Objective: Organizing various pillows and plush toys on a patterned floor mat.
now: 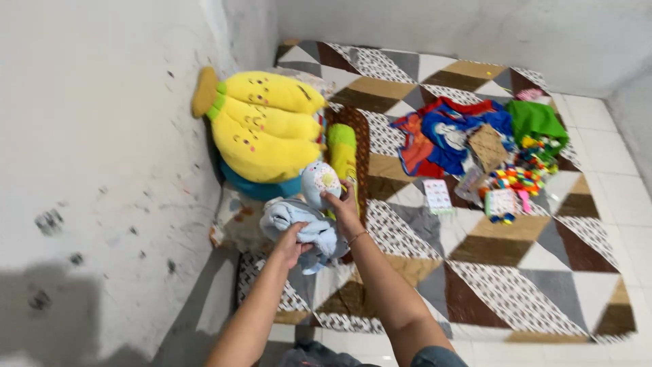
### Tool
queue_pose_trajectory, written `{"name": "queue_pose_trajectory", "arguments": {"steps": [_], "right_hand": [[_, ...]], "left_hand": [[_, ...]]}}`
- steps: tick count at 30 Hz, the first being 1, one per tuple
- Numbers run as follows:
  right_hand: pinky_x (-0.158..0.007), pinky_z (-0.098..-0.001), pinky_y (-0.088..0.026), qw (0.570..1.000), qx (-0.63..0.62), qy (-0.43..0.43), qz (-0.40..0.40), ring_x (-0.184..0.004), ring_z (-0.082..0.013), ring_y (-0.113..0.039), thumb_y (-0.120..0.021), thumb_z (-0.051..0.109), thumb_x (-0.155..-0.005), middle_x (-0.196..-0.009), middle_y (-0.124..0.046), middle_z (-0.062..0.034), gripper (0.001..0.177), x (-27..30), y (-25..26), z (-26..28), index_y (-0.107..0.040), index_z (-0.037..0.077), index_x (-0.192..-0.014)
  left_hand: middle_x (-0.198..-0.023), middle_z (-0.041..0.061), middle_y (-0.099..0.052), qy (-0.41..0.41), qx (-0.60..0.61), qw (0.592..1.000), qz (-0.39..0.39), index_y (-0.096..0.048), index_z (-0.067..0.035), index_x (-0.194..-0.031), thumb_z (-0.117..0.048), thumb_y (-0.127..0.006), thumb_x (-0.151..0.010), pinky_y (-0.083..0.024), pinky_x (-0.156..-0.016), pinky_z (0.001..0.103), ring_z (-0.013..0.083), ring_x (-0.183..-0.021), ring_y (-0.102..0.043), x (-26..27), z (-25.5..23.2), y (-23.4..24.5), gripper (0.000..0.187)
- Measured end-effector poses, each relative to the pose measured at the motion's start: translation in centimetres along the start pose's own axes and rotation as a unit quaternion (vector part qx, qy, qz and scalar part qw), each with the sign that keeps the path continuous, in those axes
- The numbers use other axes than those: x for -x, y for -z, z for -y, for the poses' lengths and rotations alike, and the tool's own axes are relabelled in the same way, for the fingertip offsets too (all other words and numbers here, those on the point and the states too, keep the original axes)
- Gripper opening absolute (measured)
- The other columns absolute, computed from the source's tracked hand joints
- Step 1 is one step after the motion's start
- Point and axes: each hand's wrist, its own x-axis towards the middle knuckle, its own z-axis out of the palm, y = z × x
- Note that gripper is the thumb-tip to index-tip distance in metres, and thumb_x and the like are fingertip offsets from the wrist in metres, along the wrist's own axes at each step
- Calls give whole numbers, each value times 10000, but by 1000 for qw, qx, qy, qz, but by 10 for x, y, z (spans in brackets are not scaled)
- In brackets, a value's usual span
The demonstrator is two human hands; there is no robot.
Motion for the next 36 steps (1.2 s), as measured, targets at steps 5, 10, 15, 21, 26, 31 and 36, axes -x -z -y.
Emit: {"name": "queue_pose_trajectory", "arguments": {"steps": [5, 10, 15, 21, 26, 31, 36], "right_hand": [[-1021, -371, -519, 989, 80, 113, 51, -1171, -227, -626, -849, 65, -777, -1282, -621, -120, 640, -119, -72, -22, -514, 25, -1322], [-1007, -379, -543, 968, 198, 127, 90, -1186, -229, -641, -858, 101, -757, -1322, -644, -126, 717, -189, -138, -31, -549, 10, -1397], [-1047, -353, -491, 954, 270, 85, 103, -1283, -253, -591, -789, 263, -873, -1439, -568, -143, 878, -247, -140, -90, -326, 33, -1582], [-1087, -435, -413, 837, 456, 303, 16, -1323, -390, -487, -925, 283, -827, -1433, -508, -297, 935, -234, -111, -74, -368, -39, -1505], [-1003, -352, -535, 956, 240, 136, 97, -1162, -219, -640, -760, 214, -913, -1264, -669, -135, 493, -165, -32, -62, -627, 10, -1341], [-903, -316, -530, 984, 123, 8, 125, -1024, -140, -683, -699, 170, -979, -1113, -744, -54, 280, -21, 52, 38, -714, 18, -1214], [-984, -319, -535, 926, 327, 39, 184, -1087, -149, -674, -746, 248, -961, -1146, -746, -64, 289, 94, 159, 133, -749, 57, -1178]], "left_hand": [[-1082, 65, -754, -22, 62, 998, 14, -689, -99, -1196, -319, -557, -958, -600, -722, 359, 211, -901, -725, -21, -41, 42, 351], [-1134, 48, -747, -46, 133, 990, 1, -666, -107, -1226, -337, -524, -993, -610, -738, 382, 205, -942, -736, -11, -45, 73, 357], [-1135, 79, -730, -29, 140, 990, -17, -651, -106, -1230, -349, -572, -978, -610, -762, 413, 232, -959, -712, 1, -45, 79, 359], [-1196, 69, -737, -23, 123, 992, -12, -653, -106, -1262, -340, -590, -972, -614, -850, 383, 218, -1031, -720, 15, -46, 53, 378], [-1204, 60, -734, 13, 59, 997, 49, -669, -117, -1256, -349, -572, -963, -593, -793, 397, 209, -1004, -721, 8, -26, 26, 386], [-1203, 65, -732, 63, -11, 992, 108, -645, -115, -1252, -352, -544, -975, -602, -811, 396, 209, -1017, -726, -7, 10, -40, 378], [-1159, 40, -719, 141, -109, 972, 156, -624, -178, -1253, -386, -547, -956, -600, -786, 415, 219, -983, -713, -15, 63, -172, 371]]}}
